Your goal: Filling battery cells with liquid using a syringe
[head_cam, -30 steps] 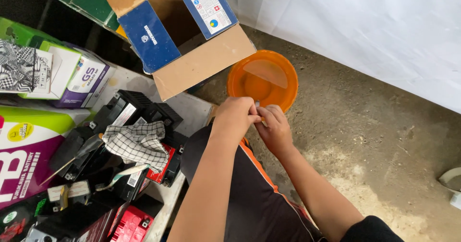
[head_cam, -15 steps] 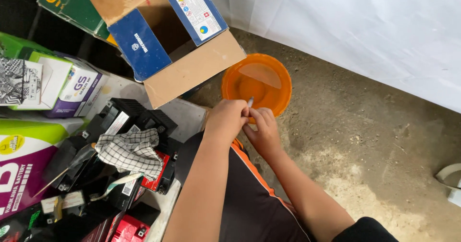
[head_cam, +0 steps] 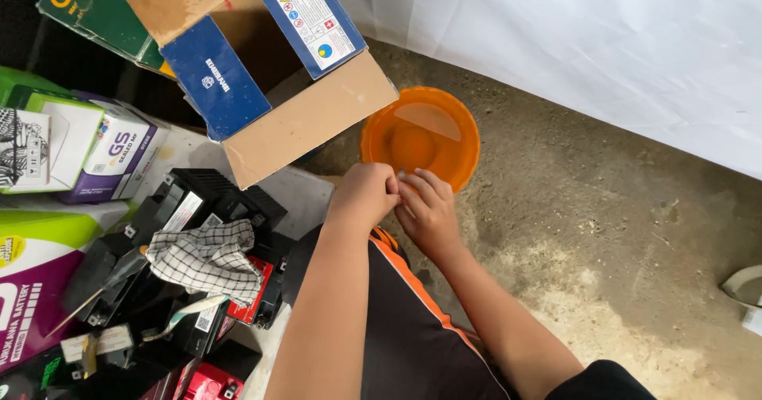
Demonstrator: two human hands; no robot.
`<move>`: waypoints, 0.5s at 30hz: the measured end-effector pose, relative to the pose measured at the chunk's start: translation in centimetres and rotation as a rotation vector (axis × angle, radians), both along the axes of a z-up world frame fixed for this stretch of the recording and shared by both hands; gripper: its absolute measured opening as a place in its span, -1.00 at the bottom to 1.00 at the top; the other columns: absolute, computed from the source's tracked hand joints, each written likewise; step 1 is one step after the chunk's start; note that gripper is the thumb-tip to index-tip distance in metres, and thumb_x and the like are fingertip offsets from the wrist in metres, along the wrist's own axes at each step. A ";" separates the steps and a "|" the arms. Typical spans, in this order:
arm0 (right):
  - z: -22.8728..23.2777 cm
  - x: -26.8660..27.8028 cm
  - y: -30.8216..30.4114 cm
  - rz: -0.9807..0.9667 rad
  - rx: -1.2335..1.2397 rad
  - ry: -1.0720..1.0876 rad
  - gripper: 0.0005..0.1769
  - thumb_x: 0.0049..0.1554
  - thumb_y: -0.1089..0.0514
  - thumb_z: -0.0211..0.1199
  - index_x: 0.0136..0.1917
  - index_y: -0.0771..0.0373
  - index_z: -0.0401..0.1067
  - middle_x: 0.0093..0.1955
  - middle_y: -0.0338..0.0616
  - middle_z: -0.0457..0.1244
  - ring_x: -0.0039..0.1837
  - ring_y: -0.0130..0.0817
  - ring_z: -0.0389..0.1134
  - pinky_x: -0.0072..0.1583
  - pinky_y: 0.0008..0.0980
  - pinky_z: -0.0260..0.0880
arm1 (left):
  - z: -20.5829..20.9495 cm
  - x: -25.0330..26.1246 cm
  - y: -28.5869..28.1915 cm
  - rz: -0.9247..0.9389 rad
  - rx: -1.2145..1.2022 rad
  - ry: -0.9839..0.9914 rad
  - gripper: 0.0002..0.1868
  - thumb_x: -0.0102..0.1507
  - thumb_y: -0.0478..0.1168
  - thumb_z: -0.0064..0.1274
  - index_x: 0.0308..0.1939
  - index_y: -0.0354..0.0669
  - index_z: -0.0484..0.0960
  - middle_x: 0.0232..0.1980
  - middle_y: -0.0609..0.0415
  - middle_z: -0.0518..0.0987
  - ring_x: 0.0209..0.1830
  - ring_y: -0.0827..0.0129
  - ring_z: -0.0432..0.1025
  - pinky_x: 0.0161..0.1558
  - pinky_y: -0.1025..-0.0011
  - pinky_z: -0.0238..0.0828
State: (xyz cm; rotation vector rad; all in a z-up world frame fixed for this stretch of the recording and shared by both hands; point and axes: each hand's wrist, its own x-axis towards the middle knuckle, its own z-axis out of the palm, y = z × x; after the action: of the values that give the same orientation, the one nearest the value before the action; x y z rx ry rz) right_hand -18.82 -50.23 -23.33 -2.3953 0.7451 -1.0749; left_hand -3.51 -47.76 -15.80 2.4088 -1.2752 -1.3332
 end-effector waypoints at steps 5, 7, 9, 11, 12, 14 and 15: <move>-0.8 0.4 0.5 -0.016 0.046 0.021 -0.64 0.01 0.28 0.38 0.12 0.18 0.57 0.14 -0.20 0.41 0.27 -0.08 0.39 0.16 -0.21 0.31 | -1.7 0.6 0.0 0.026 0.060 -0.008 -0.92 0.20 -0.23 0.16 -0.41 0.00 0.68 -0.35 0.07 0.67 -0.10 0.11 0.59 -0.16 0.17 0.61; -0.9 0.6 0.6 -0.031 0.061 0.031 -0.61 -0.02 0.26 0.40 0.12 0.15 0.57 0.13 -0.25 0.41 0.26 -0.12 0.38 0.16 -0.23 0.29 | -1.7 0.7 -0.1 0.031 0.064 -0.006 -0.91 0.20 -0.25 0.16 -0.42 -0.02 0.68 -0.32 0.04 0.68 -0.08 0.09 0.59 -0.15 0.18 0.61; -0.9 0.8 0.5 -0.051 0.047 0.052 -0.65 0.01 0.21 0.43 0.10 0.11 0.59 0.08 -0.26 0.39 0.19 -0.13 0.35 0.14 -0.22 0.28 | -1.8 0.8 -0.1 0.034 0.073 -0.015 -0.92 0.19 -0.25 0.17 -0.41 -0.05 0.69 -0.29 -0.01 0.68 -0.03 0.01 0.58 -0.13 0.13 0.61; -1.8 0.6 0.6 -0.054 0.036 0.063 -0.69 0.04 0.19 0.42 0.09 0.10 0.60 0.03 -0.26 0.37 0.15 -0.14 0.33 0.12 -0.22 0.27 | -1.3 0.7 -0.1 0.050 0.077 -0.007 -0.92 0.20 -0.25 0.17 -0.41 -0.04 0.69 -0.29 0.00 0.67 -0.02 0.03 0.58 -0.12 0.14 0.61; -2.3 0.4 0.6 -0.058 0.024 0.072 -0.73 0.07 0.17 0.41 0.08 0.09 0.60 -0.02 -0.27 0.34 0.11 -0.15 0.31 0.11 -0.23 0.27 | -1.0 0.6 -0.2 0.065 0.080 0.000 -0.92 0.21 -0.25 0.17 -0.40 -0.03 0.69 -0.30 0.02 0.67 -0.01 0.05 0.58 -0.11 0.15 0.61; -2.7 0.3 1.0 -0.058 0.029 0.083 -0.73 0.07 0.17 0.41 0.08 0.10 0.60 -0.07 -0.27 0.30 0.08 -0.16 0.31 0.09 -0.22 0.27 | -0.9 0.6 0.1 0.091 0.065 0.025 -0.89 0.22 -0.26 0.15 -0.42 -0.06 0.68 -0.32 -0.01 0.66 -0.01 0.01 0.58 -0.12 0.14 0.61; -3.0 0.4 0.9 -0.060 0.026 0.089 -0.73 0.08 0.17 0.40 0.09 0.10 0.60 -0.12 -0.26 0.26 0.04 -0.17 0.30 0.07 -0.22 0.26 | -0.9 0.8 0.0 0.116 0.042 0.046 -0.86 0.24 -0.28 0.14 -0.44 -0.09 0.67 -0.33 -0.03 0.65 -0.01 -0.03 0.58 -0.14 0.14 0.60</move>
State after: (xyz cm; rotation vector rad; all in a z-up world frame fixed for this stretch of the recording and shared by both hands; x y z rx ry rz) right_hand -18.45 -49.34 -26.32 -2.4265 0.8614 -0.9804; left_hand -2.74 -47.77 -16.66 2.4235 -1.0891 -1.3873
